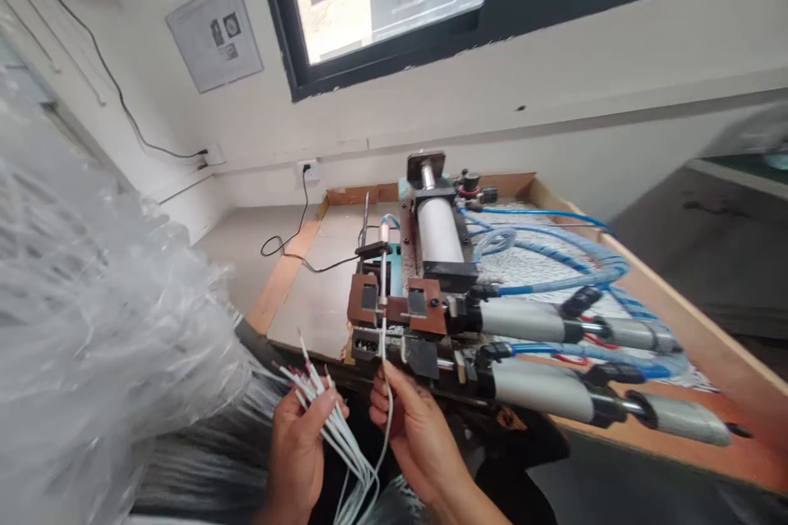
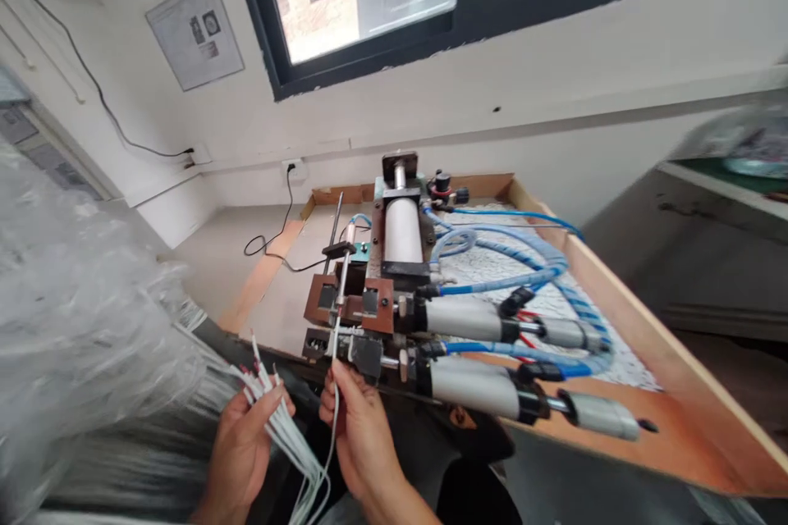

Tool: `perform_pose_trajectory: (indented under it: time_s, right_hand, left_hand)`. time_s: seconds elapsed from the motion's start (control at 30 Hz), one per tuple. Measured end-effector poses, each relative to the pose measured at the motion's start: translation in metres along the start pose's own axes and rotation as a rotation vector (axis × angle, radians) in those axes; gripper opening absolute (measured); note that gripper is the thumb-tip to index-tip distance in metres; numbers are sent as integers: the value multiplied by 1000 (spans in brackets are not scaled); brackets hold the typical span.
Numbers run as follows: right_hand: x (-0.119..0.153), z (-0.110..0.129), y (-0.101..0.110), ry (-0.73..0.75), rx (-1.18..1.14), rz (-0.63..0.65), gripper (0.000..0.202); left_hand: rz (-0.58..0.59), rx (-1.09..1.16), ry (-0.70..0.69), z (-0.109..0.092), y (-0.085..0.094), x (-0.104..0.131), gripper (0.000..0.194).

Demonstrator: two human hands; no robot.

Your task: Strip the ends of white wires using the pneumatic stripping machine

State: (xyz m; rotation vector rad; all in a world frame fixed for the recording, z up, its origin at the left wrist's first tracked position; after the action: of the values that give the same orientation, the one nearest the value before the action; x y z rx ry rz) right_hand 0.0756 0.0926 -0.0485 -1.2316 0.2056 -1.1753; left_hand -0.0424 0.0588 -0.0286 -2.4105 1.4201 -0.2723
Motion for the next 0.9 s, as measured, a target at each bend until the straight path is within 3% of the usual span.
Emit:
perform_pose_trajectory:
  time_s: [0.2, 0.33, 0.47, 0.6, 0.7, 0.8, 0.9]
  right_hand:
    - [12, -18, 15, 92, 724, -3, 21]
    - [18, -30, 12, 215, 1112, 77, 22]
    - [18, -41, 24, 255, 1237, 63, 25]
    - [16, -47, 72, 247, 1231, -88, 23]
    - [20, -56, 138, 12, 1084, -289, 26]
    - [38, -77, 203, -435, 791, -464, 30]
    - [56, -95, 230, -688, 580, -486, 33]
  left_hand:
    - [-17, -12, 5, 1, 6, 2, 3]
    - [-14, 6, 34, 6, 8, 6, 8]
    - [-5, 33, 79, 15, 10, 10, 10]
    - [-62, 60, 123, 29, 28, 5, 11]
    - [-143, 46, 115, 30, 52, -4, 15]
    - [-155, -3, 174, 26, 68, -3, 32]
    - [-193, -67, 244, 14, 76, 15, 44]
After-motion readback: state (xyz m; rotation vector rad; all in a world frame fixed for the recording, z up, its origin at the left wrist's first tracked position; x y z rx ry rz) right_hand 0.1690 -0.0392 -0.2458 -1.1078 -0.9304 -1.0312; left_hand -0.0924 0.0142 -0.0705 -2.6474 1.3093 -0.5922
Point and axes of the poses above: each hand's wrist, its own x-axis away from the middle knuckle, its own y-axis out of the back of the hand, z = x × y, the point moved 6 cm from there along -x, towards the middle knuckle, and after that the axes turned 14 degrees about -y, right-handed, at the moved point
